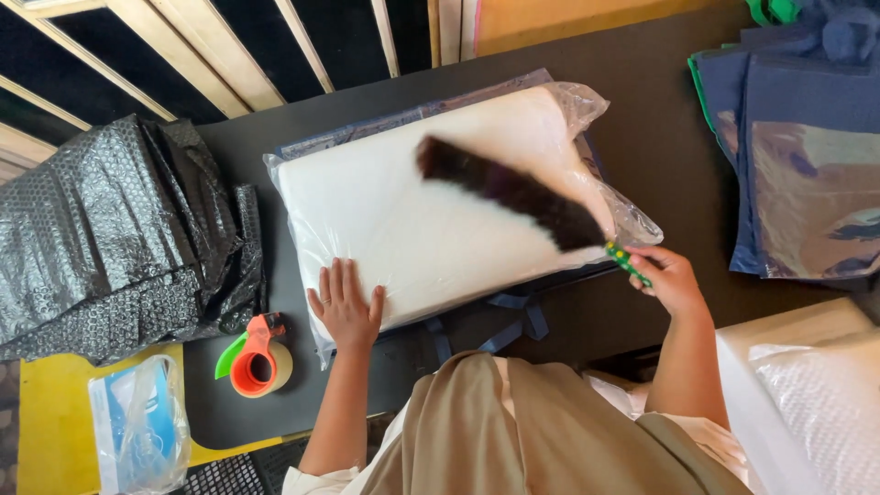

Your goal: The person dusts a blue reusable tote bag with a feather duster, places a bubble-wrapped pillow inside, folds the bag over the pillow, and secures it with a branded label. The person then dusts the exterior of the packed bag.

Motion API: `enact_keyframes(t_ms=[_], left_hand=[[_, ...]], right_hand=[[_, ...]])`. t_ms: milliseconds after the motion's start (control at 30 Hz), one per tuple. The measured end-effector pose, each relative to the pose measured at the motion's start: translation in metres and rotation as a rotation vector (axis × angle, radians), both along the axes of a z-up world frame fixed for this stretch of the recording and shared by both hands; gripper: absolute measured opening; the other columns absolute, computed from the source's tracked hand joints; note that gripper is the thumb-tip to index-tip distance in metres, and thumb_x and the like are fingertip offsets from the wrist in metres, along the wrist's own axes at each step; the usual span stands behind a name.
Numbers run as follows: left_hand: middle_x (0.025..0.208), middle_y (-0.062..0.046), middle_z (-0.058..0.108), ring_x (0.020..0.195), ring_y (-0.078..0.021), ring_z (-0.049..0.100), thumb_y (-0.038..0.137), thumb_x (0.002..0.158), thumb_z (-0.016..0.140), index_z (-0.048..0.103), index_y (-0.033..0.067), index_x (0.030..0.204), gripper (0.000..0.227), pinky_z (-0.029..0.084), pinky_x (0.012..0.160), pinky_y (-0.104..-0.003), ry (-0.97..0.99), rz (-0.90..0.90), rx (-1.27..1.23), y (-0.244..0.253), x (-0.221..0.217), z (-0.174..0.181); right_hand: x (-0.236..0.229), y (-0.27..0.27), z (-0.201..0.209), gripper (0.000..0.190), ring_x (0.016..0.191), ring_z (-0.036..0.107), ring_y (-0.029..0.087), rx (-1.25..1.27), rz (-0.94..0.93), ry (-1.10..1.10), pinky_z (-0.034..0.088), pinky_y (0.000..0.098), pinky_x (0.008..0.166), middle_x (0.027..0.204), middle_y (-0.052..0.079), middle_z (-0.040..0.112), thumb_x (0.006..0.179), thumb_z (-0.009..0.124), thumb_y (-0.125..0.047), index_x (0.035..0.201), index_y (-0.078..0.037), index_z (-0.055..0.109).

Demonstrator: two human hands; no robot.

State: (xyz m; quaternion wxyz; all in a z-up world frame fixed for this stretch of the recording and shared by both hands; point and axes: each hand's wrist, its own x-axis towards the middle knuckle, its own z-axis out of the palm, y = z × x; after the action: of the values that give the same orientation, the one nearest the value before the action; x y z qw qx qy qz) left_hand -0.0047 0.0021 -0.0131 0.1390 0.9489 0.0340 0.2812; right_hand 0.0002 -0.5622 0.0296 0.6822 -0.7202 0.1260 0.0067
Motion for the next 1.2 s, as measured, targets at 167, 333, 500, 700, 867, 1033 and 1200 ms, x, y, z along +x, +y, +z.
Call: enact_keyframes(t_ms=[167,333,500,700,867,1033,1200], left_hand=[[0.156,-0.013,0.05,0.151,-0.0339,0.036,0.067,0.1,0.045,0.057,0.0156,0.149,0.072,0.005,0.121,-0.056,0.019,-0.002,-0.006,0.001,0.0,0.002],[0.156,-0.013,0.05,0.151,-0.0336,0.034,0.066,0.1,0.046,0.057,0.0149,0.148,0.071,0.003,0.122,-0.055,0.022,-0.004,-0.016,0.0,0.0,0.001],[0.157,-0.012,0.049,0.151,-0.0331,0.034,0.066,0.1,0.046,0.057,0.0157,0.148,0.071,0.004,0.122,-0.055,0.026,0.002,-0.002,0.001,-0.001,-0.003],[0.162,-0.005,0.044,0.153,-0.029,0.035,0.064,0.101,0.043,0.05,0.0184,0.154,0.071,0.017,0.122,-0.057,0.127,0.004,0.017,0.001,-0.004,0.022],[0.165,-0.024,0.03,0.151,-0.0432,0.031,0.037,0.098,0.064,0.046,0.005,0.15,0.064,0.029,0.117,-0.058,0.09,-0.006,-0.385,0.039,-0.014,0.034],[0.164,-0.011,0.035,0.15,-0.0264,0.038,0.047,0.096,0.048,0.03,0.0166,0.161,0.074,0.038,0.115,-0.039,0.423,0.424,-1.216,0.047,-0.025,0.062],[0.158,-0.009,0.047,0.146,-0.0278,0.042,0.059,0.097,0.028,0.042,0.0162,0.156,0.074,0.032,0.118,-0.041,0.697,0.444,-1.126,0.046,-0.021,0.084]], right_hand=[[0.018,0.002,0.009,0.019,0.053,0.054,0.018,-0.014,-0.226,-0.128,0.038,0.021,0.036,0.099,0.014,0.06,0.108,0.064,-0.01,0.126,-0.007,0.067],[0.01,0.009,0.015,0.024,0.05,0.055,0.019,0.053,-0.042,-0.106,0.04,0.0207,0.033,0.086,0.015,0.058,0.098,0.07,-0.005,0.121,-0.003,0.068],[0.008,0.025,0.032,0.022,0.05,0.057,0.021,-0.044,0.02,-0.035,0.04,0.0236,0.035,0.075,0.015,0.058,0.097,0.07,-0.005,0.118,0.001,0.071],[0.039,-0.032,-0.045,0.014,0.061,0.063,0.013,-0.4,-0.486,-0.155,0.048,0.0277,0.051,0.097,0.009,0.07,0.109,0.067,-0.019,0.12,-0.012,0.067],[0.028,-0.069,-0.087,0.018,0.085,0.07,0.025,-0.812,-0.409,0.327,0.049,0.0363,0.076,0.112,0.009,0.07,0.101,0.063,-0.02,0.118,-0.018,0.068],[0.049,-0.025,-0.094,0.035,0.11,0.061,0.04,-1.031,-0.386,-0.213,0.047,0.049,0.096,0.115,0.022,0.068,0.099,0.065,-0.02,0.128,-0.004,0.074],[0.069,0.043,-0.069,0.048,0.125,0.058,0.018,0.194,-0.29,0.209,0.054,0.036,0.092,0.139,0.003,0.061,0.104,0.043,-0.043,0.143,-0.018,0.057]])
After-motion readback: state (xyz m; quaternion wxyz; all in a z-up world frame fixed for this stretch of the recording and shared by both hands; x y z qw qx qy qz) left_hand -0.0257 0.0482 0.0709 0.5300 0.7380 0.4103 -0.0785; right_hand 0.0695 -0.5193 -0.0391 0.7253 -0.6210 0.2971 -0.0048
